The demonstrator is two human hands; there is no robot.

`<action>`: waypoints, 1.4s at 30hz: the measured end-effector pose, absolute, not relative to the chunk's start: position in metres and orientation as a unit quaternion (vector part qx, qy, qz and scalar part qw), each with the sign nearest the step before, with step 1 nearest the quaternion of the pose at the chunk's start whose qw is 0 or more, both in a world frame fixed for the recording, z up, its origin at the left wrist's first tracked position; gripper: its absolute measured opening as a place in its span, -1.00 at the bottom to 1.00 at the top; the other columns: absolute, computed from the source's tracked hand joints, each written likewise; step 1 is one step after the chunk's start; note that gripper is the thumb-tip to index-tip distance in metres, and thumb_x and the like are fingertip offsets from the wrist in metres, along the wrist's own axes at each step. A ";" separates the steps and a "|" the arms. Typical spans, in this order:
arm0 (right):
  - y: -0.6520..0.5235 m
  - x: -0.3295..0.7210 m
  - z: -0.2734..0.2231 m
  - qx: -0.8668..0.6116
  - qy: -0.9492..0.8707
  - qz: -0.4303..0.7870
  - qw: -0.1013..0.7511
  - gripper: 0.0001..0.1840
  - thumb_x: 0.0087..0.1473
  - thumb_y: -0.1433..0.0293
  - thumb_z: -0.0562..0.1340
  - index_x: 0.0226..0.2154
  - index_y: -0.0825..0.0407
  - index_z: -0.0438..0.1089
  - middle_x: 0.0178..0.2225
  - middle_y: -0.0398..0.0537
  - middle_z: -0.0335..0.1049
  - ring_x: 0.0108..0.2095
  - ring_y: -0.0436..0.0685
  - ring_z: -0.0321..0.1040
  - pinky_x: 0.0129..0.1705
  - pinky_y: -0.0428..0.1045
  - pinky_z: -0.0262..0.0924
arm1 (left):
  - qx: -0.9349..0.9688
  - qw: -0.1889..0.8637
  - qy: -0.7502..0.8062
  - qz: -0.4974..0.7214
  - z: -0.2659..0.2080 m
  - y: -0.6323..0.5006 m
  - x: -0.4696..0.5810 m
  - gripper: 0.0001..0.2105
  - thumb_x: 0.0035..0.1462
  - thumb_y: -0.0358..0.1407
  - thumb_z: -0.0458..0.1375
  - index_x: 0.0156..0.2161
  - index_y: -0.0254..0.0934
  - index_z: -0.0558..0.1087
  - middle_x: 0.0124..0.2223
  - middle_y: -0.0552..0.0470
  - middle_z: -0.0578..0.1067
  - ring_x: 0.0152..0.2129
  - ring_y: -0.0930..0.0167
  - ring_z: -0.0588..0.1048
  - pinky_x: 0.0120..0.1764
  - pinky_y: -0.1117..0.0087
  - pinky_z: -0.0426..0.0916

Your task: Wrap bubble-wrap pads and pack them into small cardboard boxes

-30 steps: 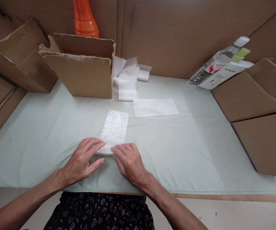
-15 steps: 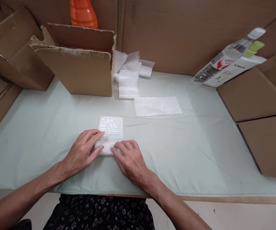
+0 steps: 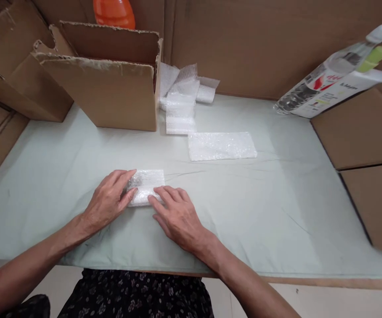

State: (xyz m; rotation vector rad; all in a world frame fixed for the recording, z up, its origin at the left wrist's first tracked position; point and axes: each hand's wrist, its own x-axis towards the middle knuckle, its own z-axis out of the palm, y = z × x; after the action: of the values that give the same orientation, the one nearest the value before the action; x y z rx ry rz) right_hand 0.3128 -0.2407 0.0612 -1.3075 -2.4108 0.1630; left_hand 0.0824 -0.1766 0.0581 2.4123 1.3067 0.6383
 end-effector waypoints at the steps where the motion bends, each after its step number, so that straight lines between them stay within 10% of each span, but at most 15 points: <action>1: -0.235 0.312 0.059 -0.462 -0.867 0.054 0.181 -0.69 0.27 0.50 0.18 0.05 0.07 0.42 0.09 0.21 0.45 0.08 0.32 0.35 0.00 0.19 0.25 | 0.830 0.186 0.470 0.236 0.060 -0.179 0.080 -0.65 0.33 -0.26 0.07 0.19 -0.22 0.36 -0.07 -0.11 0.51 -0.18 0.27 0.50 -0.13 0.21 0.45; 9: -0.222 0.310 0.061 -0.512 -0.777 0.236 0.280 -0.69 0.35 0.35 0.12 0.06 -0.03 0.46 -0.05 0.03 0.58 -0.09 0.19 0.49 -0.01 0.14 0.36 | 0.535 0.571 0.531 0.325 0.066 -0.228 0.073 -0.26 0.22 -0.17 0.19 0.40 -0.20 -0.03 0.10 -0.18 0.45 -0.03 0.28 0.52 0.02 0.19 0.46; 17: -0.229 0.313 0.070 -0.449 -0.633 0.551 0.305 -0.47 0.21 0.08 0.27 0.12 0.01 0.41 0.05 0.11 0.49 0.02 0.21 0.44 0.03 0.10 0.36 | 0.505 0.642 0.466 0.341 0.073 -0.219 0.087 -0.20 0.19 -0.14 0.22 0.43 -0.25 -0.02 -0.03 -0.10 0.52 -0.16 0.32 0.53 -0.05 0.27 0.48; 20: -0.217 0.319 0.063 -0.431 -0.556 0.635 0.320 -0.58 0.20 0.04 0.28 -0.16 0.06 0.50 -0.25 -0.02 0.52 -0.24 0.10 0.44 -0.18 -0.02 0.33 | 0.612 0.536 0.456 0.362 0.078 -0.198 0.080 -0.33 0.23 -0.14 0.21 0.37 -0.24 0.13 -0.02 -0.13 0.53 -0.15 0.31 0.54 -0.05 0.26 0.48; 27: -0.211 0.339 0.051 -0.529 -0.499 0.566 0.388 -0.61 0.17 0.04 0.31 -0.21 0.03 0.49 -0.29 -0.07 0.48 -0.30 0.07 0.35 -0.24 -0.07 0.22 | 0.810 -0.084 0.381 0.436 0.150 -0.074 0.077 -0.49 0.21 -0.39 0.17 0.27 -0.24 0.27 0.22 -0.16 0.44 0.25 0.16 0.33 0.29 0.00 0.23; 42: -0.209 0.370 0.075 -0.465 -0.605 0.576 0.293 -0.61 0.16 0.04 0.29 -0.28 0.04 0.50 -0.35 -0.06 0.46 -0.32 0.07 0.37 -0.26 -0.07 0.23 | 0.854 -0.118 0.320 0.392 0.158 -0.100 0.057 -0.38 0.13 -0.60 0.12 0.30 -0.29 0.24 -0.22 0.01 0.56 -0.23 0.31 0.50 0.09 0.13 0.36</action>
State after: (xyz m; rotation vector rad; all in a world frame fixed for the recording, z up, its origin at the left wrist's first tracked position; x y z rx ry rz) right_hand 0.3698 -0.2087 0.0753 -1.2400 -1.6115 1.5343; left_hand 0.0569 -0.0995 0.1584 2.9068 1.0894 1.3340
